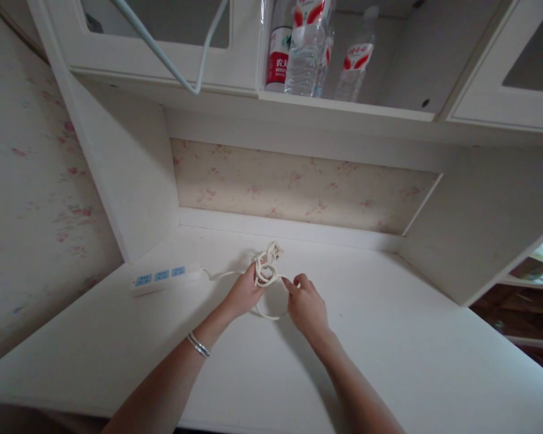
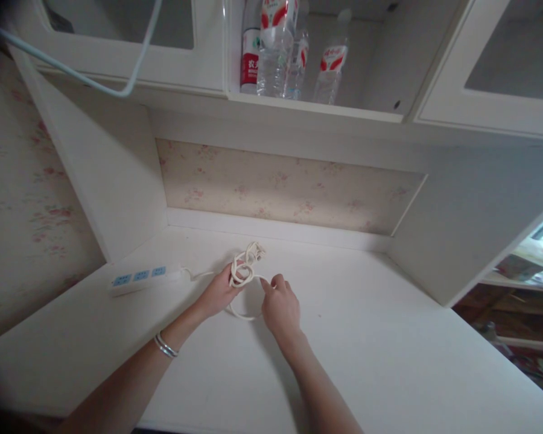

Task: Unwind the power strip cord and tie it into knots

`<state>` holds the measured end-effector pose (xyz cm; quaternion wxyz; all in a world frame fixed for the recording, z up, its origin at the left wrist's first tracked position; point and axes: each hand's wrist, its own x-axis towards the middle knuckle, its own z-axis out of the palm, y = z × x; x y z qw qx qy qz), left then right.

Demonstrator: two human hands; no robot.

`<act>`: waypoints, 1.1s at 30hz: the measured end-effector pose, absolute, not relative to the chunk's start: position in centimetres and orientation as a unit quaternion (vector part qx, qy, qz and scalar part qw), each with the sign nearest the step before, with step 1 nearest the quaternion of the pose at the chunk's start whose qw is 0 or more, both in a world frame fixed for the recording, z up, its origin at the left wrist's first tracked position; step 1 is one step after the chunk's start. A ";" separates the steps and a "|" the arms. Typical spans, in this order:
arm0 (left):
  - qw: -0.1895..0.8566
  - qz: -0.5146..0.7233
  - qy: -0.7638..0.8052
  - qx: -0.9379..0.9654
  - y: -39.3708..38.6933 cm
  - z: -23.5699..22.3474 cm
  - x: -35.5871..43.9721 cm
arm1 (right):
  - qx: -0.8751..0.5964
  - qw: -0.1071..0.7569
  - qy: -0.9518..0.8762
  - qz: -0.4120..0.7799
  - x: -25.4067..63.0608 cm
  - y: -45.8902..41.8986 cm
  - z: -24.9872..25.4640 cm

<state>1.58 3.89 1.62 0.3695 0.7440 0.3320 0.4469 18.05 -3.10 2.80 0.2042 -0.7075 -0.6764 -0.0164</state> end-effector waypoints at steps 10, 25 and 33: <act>0.162 0.314 0.479 0.803 3.3 2.5 0.8 | -0.715 0.297 -0.582 0.249 19.5 -1.9 2.5; -0.016 0.278 0.521 0.807 2.1 2.7 1.7 | -0.576 0.295 -0.440 0.622 21.1 -1.6 2.9; 0.005 0.295 0.493 0.819 1.7 2.5 2.1 | -0.558 0.306 -0.364 0.680 22.2 -1.1 2.8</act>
